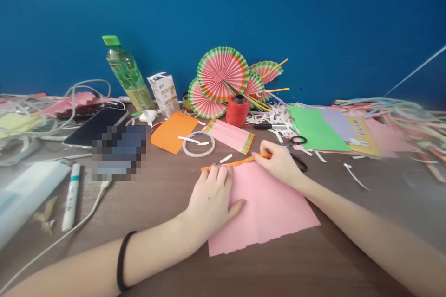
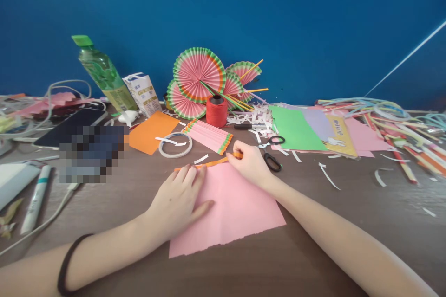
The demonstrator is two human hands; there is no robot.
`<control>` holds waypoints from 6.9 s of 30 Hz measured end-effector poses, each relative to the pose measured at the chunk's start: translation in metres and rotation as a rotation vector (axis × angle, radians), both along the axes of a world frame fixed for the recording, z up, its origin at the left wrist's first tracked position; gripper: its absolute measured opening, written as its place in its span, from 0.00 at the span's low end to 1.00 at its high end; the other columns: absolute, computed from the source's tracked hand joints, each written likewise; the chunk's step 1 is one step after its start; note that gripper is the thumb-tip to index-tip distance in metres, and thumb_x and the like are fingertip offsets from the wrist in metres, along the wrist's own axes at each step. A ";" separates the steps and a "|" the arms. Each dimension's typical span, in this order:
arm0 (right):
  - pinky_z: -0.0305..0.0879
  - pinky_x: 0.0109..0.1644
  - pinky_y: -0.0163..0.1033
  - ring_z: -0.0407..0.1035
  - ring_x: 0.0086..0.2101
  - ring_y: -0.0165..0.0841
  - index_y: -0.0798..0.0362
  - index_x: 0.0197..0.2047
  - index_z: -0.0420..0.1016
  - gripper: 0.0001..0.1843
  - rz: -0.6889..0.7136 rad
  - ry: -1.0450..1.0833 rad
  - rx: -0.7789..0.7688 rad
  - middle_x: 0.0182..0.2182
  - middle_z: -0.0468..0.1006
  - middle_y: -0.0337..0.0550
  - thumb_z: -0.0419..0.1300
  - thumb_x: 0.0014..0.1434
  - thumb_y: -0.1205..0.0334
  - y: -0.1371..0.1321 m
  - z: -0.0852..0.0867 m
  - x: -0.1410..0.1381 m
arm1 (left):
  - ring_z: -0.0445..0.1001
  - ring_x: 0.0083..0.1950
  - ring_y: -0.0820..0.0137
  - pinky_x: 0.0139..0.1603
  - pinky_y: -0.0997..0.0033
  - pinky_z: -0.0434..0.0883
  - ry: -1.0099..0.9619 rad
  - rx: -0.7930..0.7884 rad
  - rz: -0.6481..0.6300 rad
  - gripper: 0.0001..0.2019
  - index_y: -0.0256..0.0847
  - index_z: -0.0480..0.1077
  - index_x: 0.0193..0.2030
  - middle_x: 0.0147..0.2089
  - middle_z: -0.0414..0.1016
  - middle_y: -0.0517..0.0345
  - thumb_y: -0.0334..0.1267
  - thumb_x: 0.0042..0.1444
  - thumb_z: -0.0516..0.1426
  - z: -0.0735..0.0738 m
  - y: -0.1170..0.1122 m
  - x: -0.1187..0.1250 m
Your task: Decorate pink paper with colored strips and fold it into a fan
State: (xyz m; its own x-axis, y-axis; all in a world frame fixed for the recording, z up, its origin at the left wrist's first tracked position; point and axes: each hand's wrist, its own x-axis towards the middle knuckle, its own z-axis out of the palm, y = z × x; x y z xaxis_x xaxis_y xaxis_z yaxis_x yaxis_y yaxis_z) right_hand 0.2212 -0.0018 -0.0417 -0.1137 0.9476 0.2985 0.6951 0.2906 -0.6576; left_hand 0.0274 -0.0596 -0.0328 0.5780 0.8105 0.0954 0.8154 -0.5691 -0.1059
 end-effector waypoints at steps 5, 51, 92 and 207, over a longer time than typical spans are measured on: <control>0.45 0.25 0.33 0.46 0.20 0.25 0.51 0.20 0.45 0.17 -0.021 -0.055 -0.002 0.17 0.48 0.31 0.54 0.48 0.63 0.004 -0.001 0.006 | 0.63 0.48 0.53 0.44 0.55 0.63 -0.002 0.005 -0.001 0.29 0.27 0.62 0.55 0.46 0.67 0.39 0.51 0.55 0.48 -0.001 0.000 0.000; 0.47 0.26 0.32 0.54 0.21 0.27 0.51 0.21 0.50 0.12 0.001 -0.341 -0.157 0.18 0.58 0.33 0.53 0.48 0.60 0.006 0.009 0.012 | 0.62 0.51 0.51 0.46 0.55 0.64 0.052 0.024 -0.002 0.32 0.23 0.60 0.57 0.50 0.66 0.37 0.52 0.56 0.46 -0.002 0.001 0.001; 0.51 0.24 0.33 0.65 0.24 0.31 0.53 0.22 0.66 0.17 -0.077 -0.540 -0.431 0.21 0.72 0.40 0.55 0.47 0.47 0.017 0.028 0.033 | 0.62 0.53 0.52 0.48 0.56 0.63 0.095 0.023 0.011 0.31 0.25 0.61 0.57 0.51 0.66 0.37 0.52 0.56 0.45 0.000 -0.001 0.001; 0.46 0.24 0.33 0.60 0.21 0.28 0.53 0.17 0.56 0.26 -0.077 -0.528 -0.358 0.17 0.65 0.36 0.54 0.46 0.38 0.018 0.031 0.029 | 0.62 0.51 0.55 0.50 0.56 0.64 0.019 -0.020 -0.029 0.29 0.29 0.60 0.57 0.50 0.65 0.41 0.50 0.54 0.48 0.003 0.010 -0.007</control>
State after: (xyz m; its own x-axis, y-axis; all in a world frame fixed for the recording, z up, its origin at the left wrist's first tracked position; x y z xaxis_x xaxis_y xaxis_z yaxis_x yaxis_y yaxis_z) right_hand 0.2504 0.0164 -0.0102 -0.0860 0.9896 -0.1154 0.9620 0.0524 -0.2681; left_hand 0.0202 -0.0494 -0.0302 0.6031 0.7947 0.0681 0.7963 -0.5949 -0.1093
